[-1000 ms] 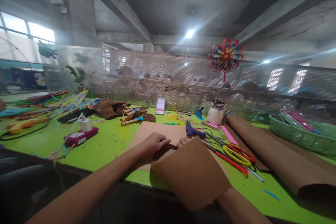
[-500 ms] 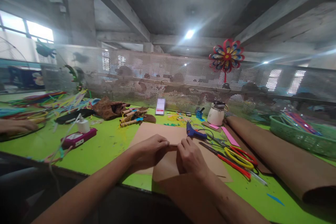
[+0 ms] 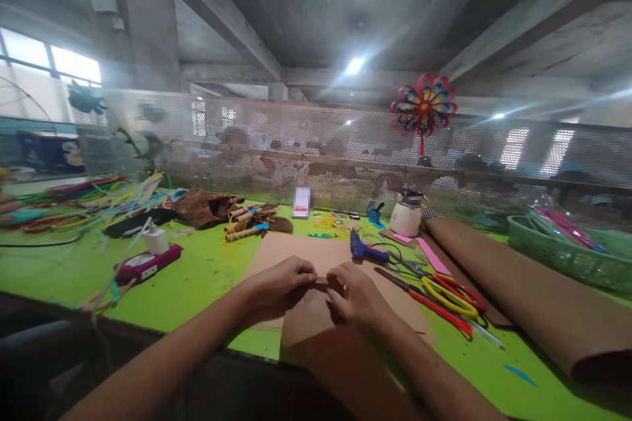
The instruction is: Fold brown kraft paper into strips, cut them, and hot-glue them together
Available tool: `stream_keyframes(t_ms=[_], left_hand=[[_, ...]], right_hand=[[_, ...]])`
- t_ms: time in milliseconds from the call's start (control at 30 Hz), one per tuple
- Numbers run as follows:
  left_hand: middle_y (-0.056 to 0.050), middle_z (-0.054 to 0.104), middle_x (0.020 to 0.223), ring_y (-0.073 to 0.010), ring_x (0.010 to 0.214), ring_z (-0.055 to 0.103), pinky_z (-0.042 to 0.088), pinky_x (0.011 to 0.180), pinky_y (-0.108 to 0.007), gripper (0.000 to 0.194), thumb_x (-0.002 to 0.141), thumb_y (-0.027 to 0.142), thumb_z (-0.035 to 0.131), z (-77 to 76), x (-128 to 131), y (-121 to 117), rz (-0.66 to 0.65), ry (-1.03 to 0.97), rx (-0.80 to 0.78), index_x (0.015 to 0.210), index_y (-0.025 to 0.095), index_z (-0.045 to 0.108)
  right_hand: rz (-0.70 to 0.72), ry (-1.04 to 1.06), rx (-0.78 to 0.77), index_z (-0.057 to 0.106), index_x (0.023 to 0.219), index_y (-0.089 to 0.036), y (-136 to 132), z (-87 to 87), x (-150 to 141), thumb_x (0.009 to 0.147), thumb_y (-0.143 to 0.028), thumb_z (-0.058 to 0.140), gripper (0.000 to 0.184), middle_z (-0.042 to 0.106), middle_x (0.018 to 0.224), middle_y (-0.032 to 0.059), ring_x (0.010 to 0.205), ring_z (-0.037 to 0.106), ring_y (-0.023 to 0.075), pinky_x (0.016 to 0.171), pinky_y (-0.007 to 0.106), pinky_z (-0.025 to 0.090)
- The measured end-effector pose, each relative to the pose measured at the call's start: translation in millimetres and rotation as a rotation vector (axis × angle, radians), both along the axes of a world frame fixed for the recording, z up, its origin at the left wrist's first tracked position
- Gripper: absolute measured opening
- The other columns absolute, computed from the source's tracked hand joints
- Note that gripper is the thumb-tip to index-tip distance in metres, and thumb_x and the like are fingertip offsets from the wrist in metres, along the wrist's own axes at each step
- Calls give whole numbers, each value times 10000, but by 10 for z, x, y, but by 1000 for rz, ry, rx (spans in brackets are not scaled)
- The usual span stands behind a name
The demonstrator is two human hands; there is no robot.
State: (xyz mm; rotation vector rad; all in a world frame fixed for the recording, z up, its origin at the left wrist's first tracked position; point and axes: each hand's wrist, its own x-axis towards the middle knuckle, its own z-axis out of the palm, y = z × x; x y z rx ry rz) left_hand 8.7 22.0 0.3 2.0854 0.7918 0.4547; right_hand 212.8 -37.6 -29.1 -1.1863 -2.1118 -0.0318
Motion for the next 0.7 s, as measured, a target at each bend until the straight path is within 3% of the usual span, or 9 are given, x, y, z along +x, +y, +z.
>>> stream_keyframes(t_ms=[100, 267, 500, 700], left_hand=[[18, 472, 608, -101, 561, 396, 318, 531, -228, 285, 794, 386, 505, 23, 22, -11, -44, 31, 102, 720, 122, 583], [-28, 596, 728, -132, 659, 478, 370, 629, -237, 271, 808, 312, 483, 74, 61, -49, -62, 84, 269, 823, 104, 656], [-52, 660, 820, -145, 718, 539, 393, 668, -230, 276, 833, 262, 442, 57, 41, -67, -65, 131, 371, 907, 125, 670], [-69, 656, 918, -174, 795, 552, 405, 709, -249, 333, 860, 382, 445, -29, 26, -14, -63, 150, 395, 969, 144, 650]], right_hand=[[38, 136, -173, 631, 979, -162, -38, 82, 18, 862, -325, 516, 232, 639, 842, 52, 733, 546, 154, 637, 245, 408], [41, 188, -388, 601, 635, -123, -36, 142, 37, 880, -408, 456, 402, 534, 576, 4, 549, 434, 108, 503, 226, 307], [80, 268, -448, 582, 614, -129, -42, 127, 22, 824, -517, 520, 445, 491, 569, -10, 554, 386, 104, 499, 224, 296], [69, 183, -418, 519, 613, -150, -18, 68, 35, 875, -505, 457, 445, 474, 571, -27, 547, 383, 99, 500, 220, 296]])
